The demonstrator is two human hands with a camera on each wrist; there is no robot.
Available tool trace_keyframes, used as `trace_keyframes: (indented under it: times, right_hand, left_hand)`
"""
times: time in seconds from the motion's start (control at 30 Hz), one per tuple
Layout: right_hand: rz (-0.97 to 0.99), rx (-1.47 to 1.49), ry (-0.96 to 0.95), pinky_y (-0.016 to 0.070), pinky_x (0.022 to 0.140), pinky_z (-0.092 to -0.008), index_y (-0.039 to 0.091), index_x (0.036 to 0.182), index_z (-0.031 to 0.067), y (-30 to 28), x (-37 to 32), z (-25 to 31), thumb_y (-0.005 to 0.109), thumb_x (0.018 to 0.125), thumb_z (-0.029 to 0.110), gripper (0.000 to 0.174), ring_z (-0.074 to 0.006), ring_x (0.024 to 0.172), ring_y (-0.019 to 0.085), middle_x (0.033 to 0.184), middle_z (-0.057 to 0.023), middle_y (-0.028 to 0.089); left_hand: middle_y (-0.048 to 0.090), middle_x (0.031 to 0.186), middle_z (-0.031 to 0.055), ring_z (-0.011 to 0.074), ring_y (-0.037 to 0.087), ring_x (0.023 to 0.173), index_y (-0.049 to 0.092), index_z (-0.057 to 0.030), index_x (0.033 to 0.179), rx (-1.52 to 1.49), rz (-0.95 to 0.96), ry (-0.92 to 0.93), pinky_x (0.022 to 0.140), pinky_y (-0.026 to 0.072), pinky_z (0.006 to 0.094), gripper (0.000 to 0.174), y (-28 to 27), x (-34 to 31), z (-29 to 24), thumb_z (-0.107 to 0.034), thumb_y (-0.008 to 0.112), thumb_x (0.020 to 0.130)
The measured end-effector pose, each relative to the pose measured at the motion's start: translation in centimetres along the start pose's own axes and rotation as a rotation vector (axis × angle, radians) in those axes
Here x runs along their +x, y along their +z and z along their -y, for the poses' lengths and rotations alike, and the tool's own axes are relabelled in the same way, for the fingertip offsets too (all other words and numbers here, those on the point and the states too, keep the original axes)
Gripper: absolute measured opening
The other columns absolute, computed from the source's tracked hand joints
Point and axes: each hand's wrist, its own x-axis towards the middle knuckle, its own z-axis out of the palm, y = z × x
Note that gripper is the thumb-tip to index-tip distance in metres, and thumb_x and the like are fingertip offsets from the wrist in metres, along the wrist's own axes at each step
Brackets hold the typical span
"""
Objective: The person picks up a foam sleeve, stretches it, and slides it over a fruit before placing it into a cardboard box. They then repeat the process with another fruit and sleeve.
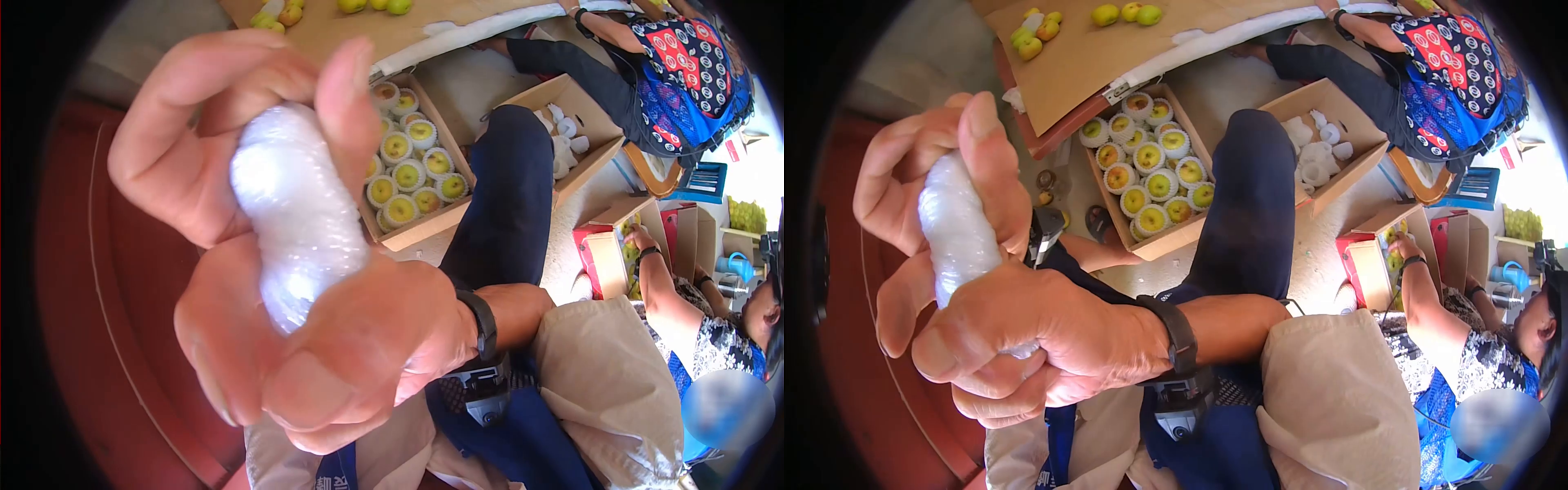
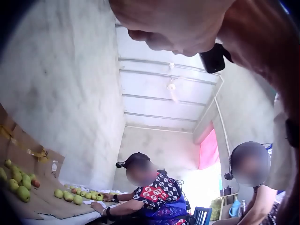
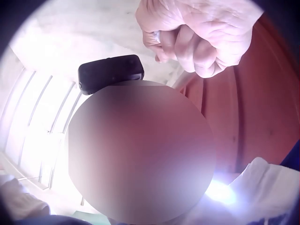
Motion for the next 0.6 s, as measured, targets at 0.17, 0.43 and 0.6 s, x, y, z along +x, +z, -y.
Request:
trace_keyframes:
  times: [0.17, 0.43, 0.6]
  right_hand:
    - [0.019, 0.075, 0.040, 0.0194, 0.042, -0.0264, 0.054, 0.106, -0.0022, -1.1, 0.6, -0.5, 0.057, 0.100, 0.010, 0.014, -0.0073, 0.041, 0.025, 0.055, 0.0061, 0.032]
    - [-0.771, -0.560, 0.277, 0.0222, 0.044, -0.0239, 0.058, 0.109, 0.0038, -4.7, 0.4, 5.9, 0.063, 0.097, 0.014, 0.017, -0.0044, 0.046, 0.031, 0.060, 0.0063, 0.037]
    - [-1.040, -1.427, 0.342, 0.0253, 0.038, -0.0230, 0.061, 0.095, 0.0031, -9.6, 5.4, 12.9, 0.076, 0.082, 0.014, 0.023, -0.0065, 0.046, 0.045, 0.066, -0.0009, 0.054]
  left_hand:
    - [0.060, 0.122, -0.0043, -0.0027, 0.057, 0.063, 0.052, -0.0012, 0.116, -0.133, 0.034, -0.052, 0.040, 0.0350, 0.0139, 0.020, -1.5, -1.3, 1.5, -0.006, 0.044, 0.098]
    - [0.064, 0.077, 0.0102, 0.0276, 0.066, 0.068, 0.062, -0.0022, 0.104, 0.110, 0.851, 0.814, 0.061, 0.0512, 0.0376, 0.029, -3.9, 7.3, 15.6, -0.012, 0.075, 0.081]
    - [0.067, 0.111, 0.0146, 0.0342, 0.068, 0.095, 0.056, -0.0062, 0.129, 0.488, 0.710, 0.611, 0.079, 0.0553, 0.0420, 0.062, -4.2, 10.1, 20.6, 0.000, 0.076, 0.071]
